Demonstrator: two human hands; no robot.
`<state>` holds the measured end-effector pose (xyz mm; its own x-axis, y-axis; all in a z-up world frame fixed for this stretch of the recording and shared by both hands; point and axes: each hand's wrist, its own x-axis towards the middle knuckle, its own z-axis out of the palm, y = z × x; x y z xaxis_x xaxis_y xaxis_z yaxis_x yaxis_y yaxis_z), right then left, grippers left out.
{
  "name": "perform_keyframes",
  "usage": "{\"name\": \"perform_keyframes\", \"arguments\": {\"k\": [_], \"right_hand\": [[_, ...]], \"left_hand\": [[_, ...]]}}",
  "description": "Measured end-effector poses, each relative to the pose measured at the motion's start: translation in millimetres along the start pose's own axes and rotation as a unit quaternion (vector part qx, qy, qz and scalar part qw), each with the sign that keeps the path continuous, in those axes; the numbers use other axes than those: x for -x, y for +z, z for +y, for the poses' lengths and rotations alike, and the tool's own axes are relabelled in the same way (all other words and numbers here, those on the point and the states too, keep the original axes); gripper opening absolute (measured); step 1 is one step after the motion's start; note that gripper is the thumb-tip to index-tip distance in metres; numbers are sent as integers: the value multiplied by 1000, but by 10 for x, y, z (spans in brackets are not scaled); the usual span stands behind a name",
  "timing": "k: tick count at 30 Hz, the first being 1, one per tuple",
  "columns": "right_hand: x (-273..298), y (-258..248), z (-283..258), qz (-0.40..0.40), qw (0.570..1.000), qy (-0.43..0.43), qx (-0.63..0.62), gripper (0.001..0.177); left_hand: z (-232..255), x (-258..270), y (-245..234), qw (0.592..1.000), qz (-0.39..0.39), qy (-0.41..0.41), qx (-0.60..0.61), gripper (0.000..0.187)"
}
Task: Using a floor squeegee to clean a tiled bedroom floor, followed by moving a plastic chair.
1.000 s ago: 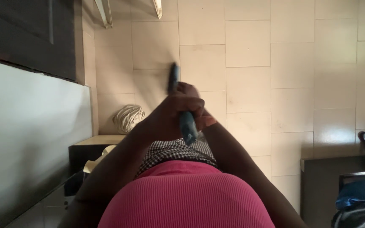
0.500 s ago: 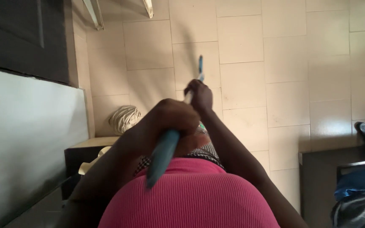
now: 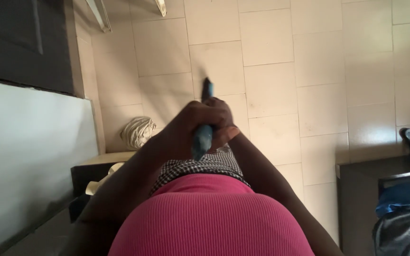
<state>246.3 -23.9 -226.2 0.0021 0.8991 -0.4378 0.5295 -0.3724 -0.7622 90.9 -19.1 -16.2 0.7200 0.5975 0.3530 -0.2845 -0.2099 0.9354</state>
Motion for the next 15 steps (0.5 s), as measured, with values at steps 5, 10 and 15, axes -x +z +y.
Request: {"name": "perform_keyframes", "arguments": {"k": [5,10,15], "right_hand": [[-208,48,891,84,988,-112,69,9],[-7,-19,414,128,988,-80,43,10],[100,102,-53,97,963,-243,57,11]], "left_hand": [[-82,67,86,999,-18,-11,-27,43],[283,91,88,997,-23,-23,-69,44],[925,47,48,983,-23,66,-171,42]]}}
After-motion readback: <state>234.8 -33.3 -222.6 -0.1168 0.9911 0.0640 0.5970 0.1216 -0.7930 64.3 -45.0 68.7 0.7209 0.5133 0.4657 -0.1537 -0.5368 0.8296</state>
